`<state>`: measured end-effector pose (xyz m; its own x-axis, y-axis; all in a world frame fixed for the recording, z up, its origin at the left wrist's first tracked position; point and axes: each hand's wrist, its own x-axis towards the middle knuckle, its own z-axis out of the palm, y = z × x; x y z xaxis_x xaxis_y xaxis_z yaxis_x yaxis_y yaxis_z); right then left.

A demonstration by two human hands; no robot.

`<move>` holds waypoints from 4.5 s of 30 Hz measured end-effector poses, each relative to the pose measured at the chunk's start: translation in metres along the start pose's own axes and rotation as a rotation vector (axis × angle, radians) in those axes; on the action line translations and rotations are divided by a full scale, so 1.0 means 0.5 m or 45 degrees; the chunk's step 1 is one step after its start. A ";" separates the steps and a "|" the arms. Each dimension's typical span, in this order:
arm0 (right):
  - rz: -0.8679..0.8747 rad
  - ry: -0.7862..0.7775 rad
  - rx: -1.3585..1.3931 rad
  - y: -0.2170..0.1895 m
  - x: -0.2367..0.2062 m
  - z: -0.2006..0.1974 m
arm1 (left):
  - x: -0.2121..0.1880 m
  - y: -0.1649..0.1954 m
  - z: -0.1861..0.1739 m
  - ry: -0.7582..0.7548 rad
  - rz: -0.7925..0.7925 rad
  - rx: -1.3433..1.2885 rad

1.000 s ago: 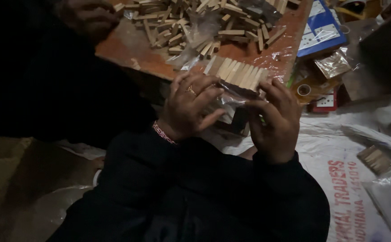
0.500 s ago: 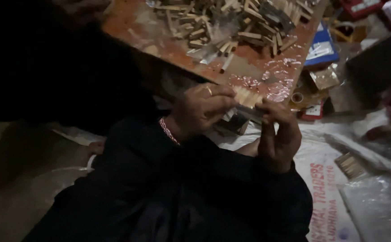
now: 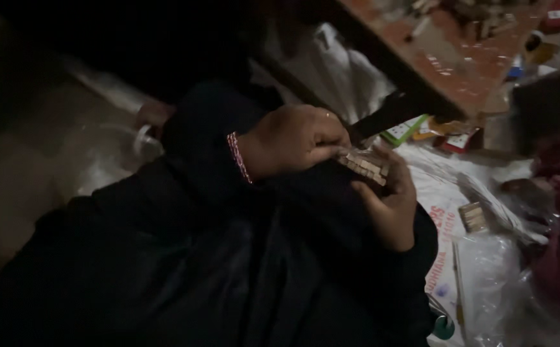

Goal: The person sits on the floor and packs small wooden sticks into clear plastic bags. They pick up sticks from a pile on a low table, place them into bags, and seal the bags. The process is repeated multiple times.

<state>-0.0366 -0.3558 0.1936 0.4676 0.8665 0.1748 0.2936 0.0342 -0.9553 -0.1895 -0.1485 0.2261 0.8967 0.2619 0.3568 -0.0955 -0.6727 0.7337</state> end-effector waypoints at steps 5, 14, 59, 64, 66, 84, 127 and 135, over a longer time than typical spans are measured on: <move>0.240 -0.141 -0.019 0.010 -0.021 0.121 | -0.122 -0.037 -0.045 0.055 -0.057 -0.009; 0.006 -0.362 -0.376 0.011 -0.024 0.295 | -0.316 -0.081 -0.130 0.126 -0.371 -0.106; 0.952 -0.546 0.237 0.099 -0.035 0.434 | -0.512 -0.141 -0.102 0.175 -1.029 -0.384; 0.909 -0.572 0.116 0.091 -0.039 0.432 | -0.512 -0.144 -0.095 0.253 -0.962 -0.547; 0.854 -0.584 0.160 0.090 -0.043 0.427 | -0.513 -0.153 -0.088 0.273 -0.872 -0.444; 0.428 -0.540 0.291 0.017 -0.080 0.405 | -0.546 -0.129 -0.088 0.358 -0.455 -0.798; 0.733 -0.234 0.351 0.001 -0.128 0.399 | -0.538 -0.108 -0.004 0.485 -0.738 -1.007; 0.665 -0.282 0.324 0.016 -0.135 0.399 | -0.540 -0.103 -0.011 0.481 -0.757 -0.919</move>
<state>-0.2321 -0.3144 0.1264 0.3037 0.8827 -0.3588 -0.1479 -0.3283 -0.9329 -0.4289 -0.1809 0.0952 0.7000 0.7052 -0.1125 -0.0286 0.1851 0.9823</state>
